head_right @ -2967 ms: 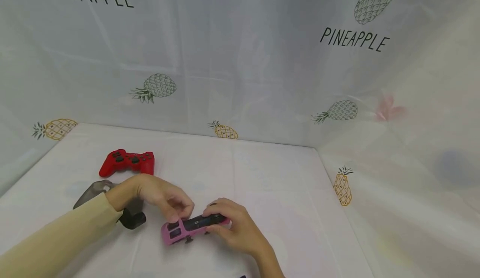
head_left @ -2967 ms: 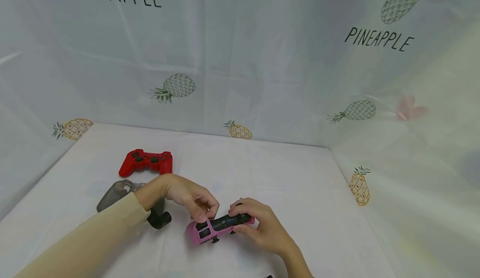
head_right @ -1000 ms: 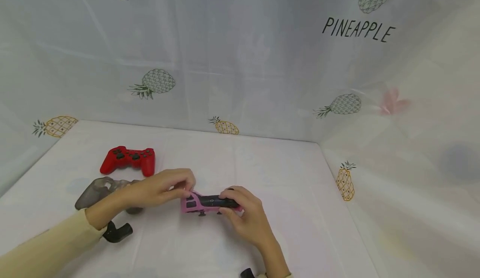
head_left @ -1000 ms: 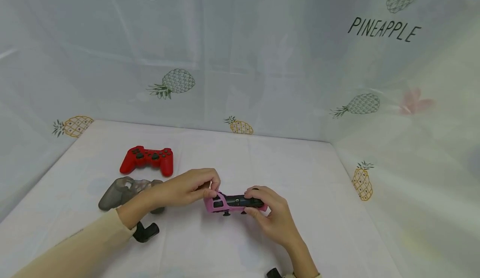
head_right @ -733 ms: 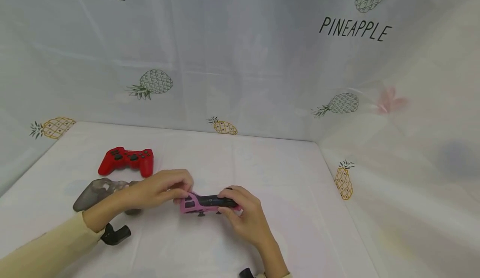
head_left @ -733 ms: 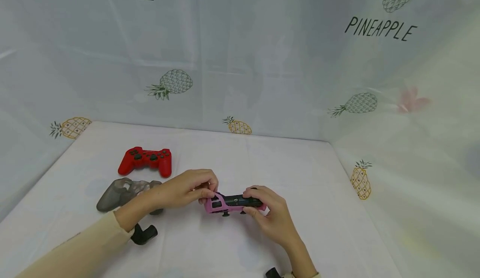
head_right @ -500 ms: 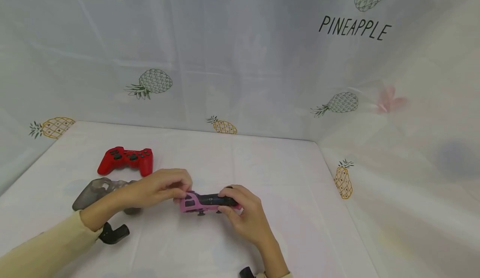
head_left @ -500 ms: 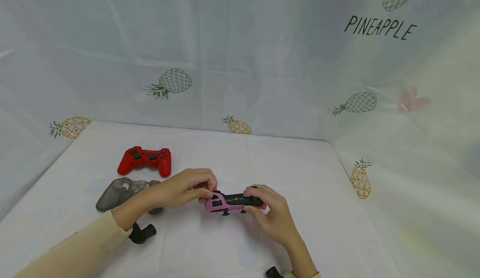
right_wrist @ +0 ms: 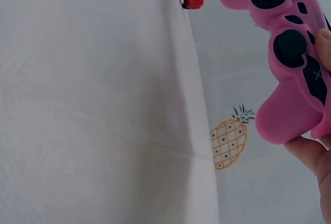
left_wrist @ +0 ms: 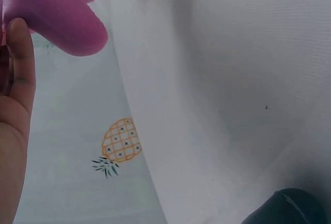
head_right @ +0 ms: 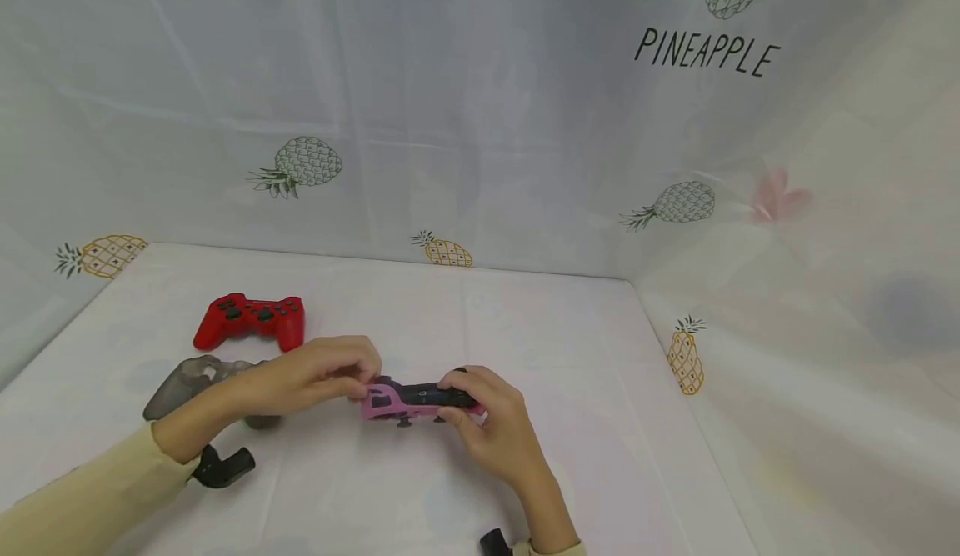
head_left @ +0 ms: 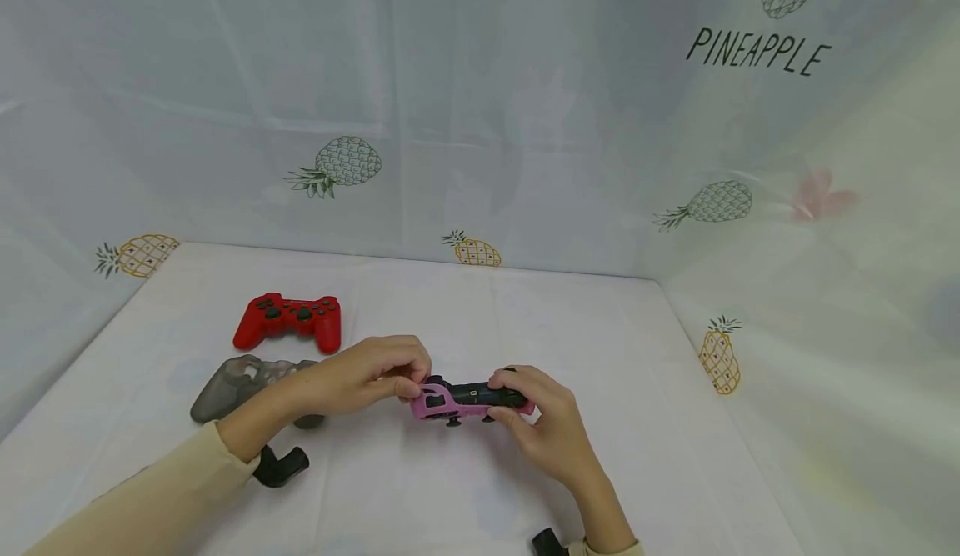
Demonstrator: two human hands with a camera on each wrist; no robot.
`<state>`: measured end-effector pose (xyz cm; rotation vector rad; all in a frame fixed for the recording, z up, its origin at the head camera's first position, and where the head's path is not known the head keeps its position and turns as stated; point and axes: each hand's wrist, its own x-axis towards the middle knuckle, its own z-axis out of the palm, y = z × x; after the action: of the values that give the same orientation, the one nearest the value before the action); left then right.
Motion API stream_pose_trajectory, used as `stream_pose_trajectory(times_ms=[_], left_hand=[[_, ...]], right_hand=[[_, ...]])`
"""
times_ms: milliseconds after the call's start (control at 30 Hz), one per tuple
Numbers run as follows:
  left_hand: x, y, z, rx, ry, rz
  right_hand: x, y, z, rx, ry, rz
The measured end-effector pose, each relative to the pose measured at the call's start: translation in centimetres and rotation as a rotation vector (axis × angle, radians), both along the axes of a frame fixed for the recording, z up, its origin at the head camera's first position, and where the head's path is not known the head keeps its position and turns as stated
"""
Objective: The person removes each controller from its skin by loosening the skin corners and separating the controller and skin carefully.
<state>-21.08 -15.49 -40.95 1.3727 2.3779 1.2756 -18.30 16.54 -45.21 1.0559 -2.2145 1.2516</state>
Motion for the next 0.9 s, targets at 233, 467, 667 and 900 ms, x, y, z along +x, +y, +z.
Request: stream_pose_trajectory(times_ms=[233, 467, 667, 900], left_hand=[[-0.17, 0.2, 0.18, 0.019, 0.017, -0.025], [-0.1, 0.18, 0.31, 0.011, 0.072, -0.047], [0.22, 0.11, 0.58, -0.017, 0.107, -0.017], [0.19, 0.44, 0.81, -0.037, 0.125, 0.051]], right_hand=[[-0.07, 0.34, 0.13, -0.009, 0.01, -0.007], [-0.25, 0.64, 0.19, -0.009, 0.011, 0.001], [-0.37, 0.62, 0.18, -0.014, 0.018, 0.007], [-0.31, 0.39, 0.16, -0.037, 0.025, -0.004]])
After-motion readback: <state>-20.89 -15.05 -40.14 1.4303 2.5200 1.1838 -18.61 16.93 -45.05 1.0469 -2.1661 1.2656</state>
